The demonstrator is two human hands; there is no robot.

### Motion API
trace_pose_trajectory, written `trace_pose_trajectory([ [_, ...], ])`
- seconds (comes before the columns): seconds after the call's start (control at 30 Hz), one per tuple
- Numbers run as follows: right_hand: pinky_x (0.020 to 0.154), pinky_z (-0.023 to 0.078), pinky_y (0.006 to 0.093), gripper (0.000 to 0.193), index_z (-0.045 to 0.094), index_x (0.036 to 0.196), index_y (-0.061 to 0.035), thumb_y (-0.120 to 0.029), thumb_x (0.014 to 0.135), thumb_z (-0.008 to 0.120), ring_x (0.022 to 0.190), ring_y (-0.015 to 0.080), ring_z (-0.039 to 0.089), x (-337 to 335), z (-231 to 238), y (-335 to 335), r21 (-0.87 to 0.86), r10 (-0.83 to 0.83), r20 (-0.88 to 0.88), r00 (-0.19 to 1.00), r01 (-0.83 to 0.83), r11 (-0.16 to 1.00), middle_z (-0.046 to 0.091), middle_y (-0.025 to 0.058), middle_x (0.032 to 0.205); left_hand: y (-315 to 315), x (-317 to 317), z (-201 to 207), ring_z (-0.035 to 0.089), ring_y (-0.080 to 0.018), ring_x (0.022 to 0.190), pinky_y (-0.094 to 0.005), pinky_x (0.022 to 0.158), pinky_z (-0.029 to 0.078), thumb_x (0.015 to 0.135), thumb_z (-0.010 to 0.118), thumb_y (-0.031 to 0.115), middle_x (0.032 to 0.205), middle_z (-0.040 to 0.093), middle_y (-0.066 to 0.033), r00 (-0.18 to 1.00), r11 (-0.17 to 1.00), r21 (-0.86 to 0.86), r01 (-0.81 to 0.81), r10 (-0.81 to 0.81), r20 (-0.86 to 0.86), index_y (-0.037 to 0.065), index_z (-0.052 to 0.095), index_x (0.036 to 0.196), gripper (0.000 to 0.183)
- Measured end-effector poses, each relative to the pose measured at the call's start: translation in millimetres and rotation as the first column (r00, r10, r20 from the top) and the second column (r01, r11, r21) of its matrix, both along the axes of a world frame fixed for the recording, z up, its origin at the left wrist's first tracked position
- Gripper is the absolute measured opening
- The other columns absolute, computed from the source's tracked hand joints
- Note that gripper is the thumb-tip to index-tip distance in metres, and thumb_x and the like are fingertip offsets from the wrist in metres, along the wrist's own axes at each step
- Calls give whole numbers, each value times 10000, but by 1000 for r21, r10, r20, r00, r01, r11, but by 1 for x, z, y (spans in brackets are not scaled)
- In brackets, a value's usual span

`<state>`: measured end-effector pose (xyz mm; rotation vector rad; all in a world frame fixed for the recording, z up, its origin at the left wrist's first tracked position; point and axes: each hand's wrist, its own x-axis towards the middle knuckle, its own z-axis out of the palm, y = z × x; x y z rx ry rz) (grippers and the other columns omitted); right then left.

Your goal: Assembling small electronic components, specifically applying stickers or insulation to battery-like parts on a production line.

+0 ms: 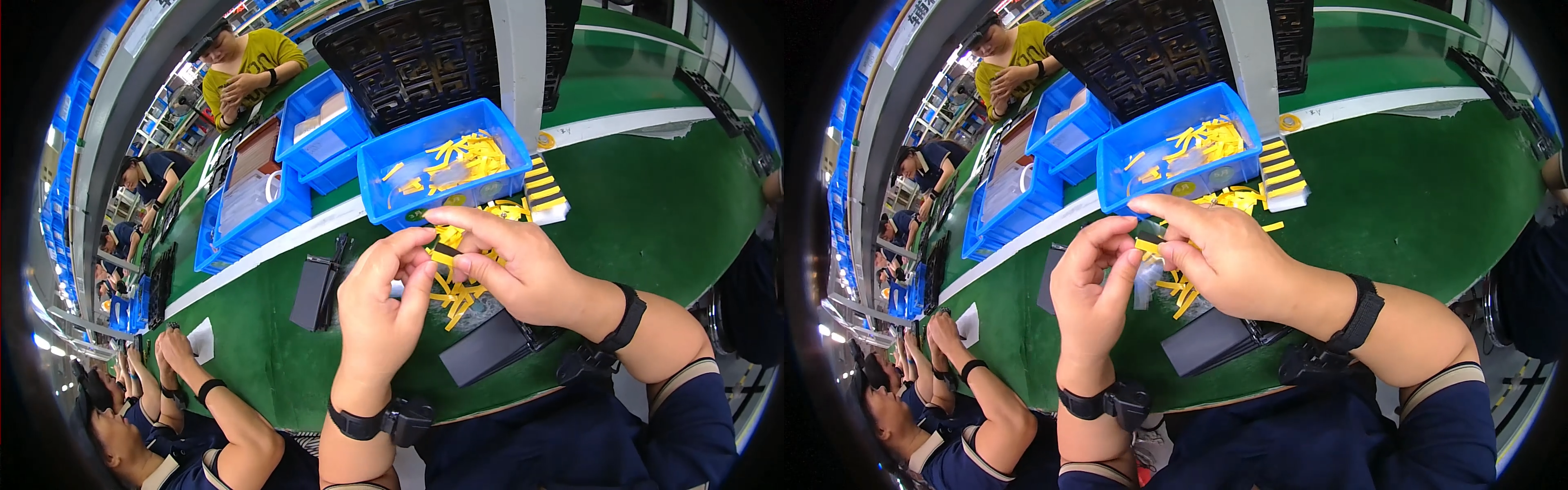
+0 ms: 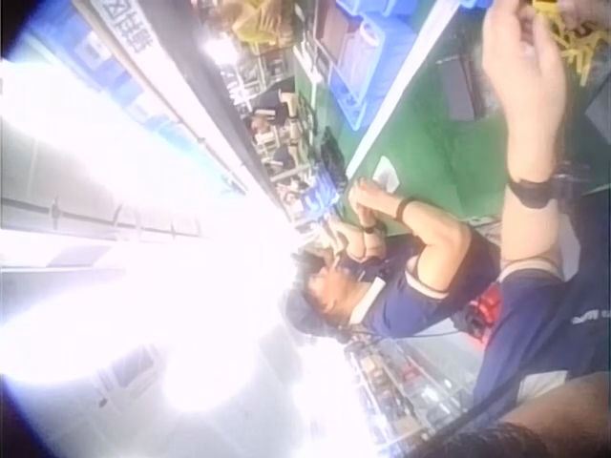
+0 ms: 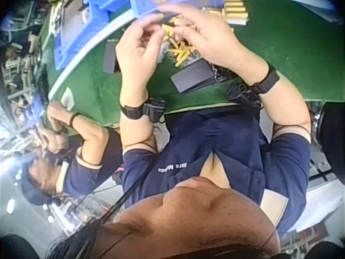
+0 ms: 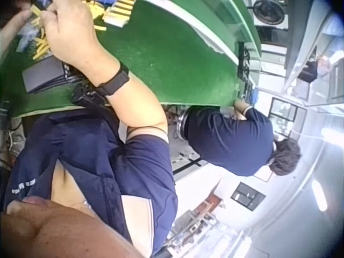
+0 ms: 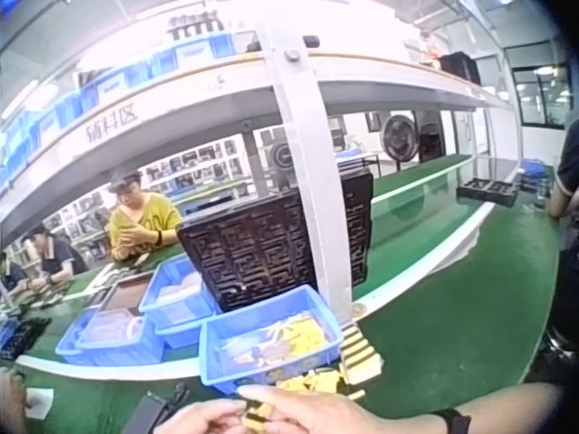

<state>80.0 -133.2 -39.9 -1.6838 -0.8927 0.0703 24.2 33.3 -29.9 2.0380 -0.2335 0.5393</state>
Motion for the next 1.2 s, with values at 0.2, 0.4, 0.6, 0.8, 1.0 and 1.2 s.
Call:
trace_pose_trajectory([
  [0.2, 670, 478, 315, 46, 626, 817, -10, -35, 791, 597, 730, 240, 621, 3, -1, 0, 171, -267, 84, 960, 250, 953, 635, 128, 814, 13, 2, -5, 545, -64, 694, -207, 621, 458, 810, 606, -25, 817, 592, -7, 921, 868, -496, -26, -173, -350, -4, 577, 932, 127],
  [0.4, 703, 481, 306, 66, 631, 823, 5, -44, 779, 630, 789, 192, 608, 15, 3, -7, 214, -393, 93, 915, 367, 905, 640, 85, 812, 15, 8, -22, 577, -322, 766, -391, 694, 485, 671, 724, 150, 824, 571, -136, 941, 684, 713, -156, 321, -103, 28, 591, 932, 317],
  [0.6, 755, 450, 299, 89, 645, 833, -4, -40, 751, 647, 814, 176, 588, 11, 5, -7, 184, -305, 154, 940, 276, 943, 635, 77, 828, -36, -20, 4, 597, -308, 803, -367, 714, 479, 631, 785, 237, 869, 599, -148, 927, 797, 498, 342, -198, -320, 14, 602, 968, 444],
  [0.8, 781, 460, 312, 88, 679, 832, -13, -62, 761, 661, 779, 189, 617, 6, 10, -10, 118, -213, -42, 976, 216, 969, 657, 89, 816, -18, -7, -6, 644, -271, 823, -347, 707, 491, 767, 685, 125, 886, 647, -172, 915, 987, 98, 128, -79, -394, 0, 549, 981, 283],
  [1.0, 591, 467, 292, 94, 681, 789, -15, -98, 751, 659, 645, 206, 614, 4, 5, -7, 136, -220, 68, 973, 209, 968, 639, 112, 718, -11, -7, -5, 544, -36, 776, -198, 701, 432, 871, 585, 54, 855, 665, -47, 880, 870, -486, 82, -292, -374, -1, 523, 1070, 216],
  [1.2, 579, 462, 288, 86, 679, 773, -10, -89, 742, 665, 645, 202, 612, 2, 6, -5, 126, -212, -32, 977, 214, 969, 630, 108, 702, -10, -8, -3, 545, -34, 794, -182, 711, 429, 876, 583, 47, 878, 660, -28, 896, 860, -503, 81, -284, -342, -16, 540, 1065, 204],
])
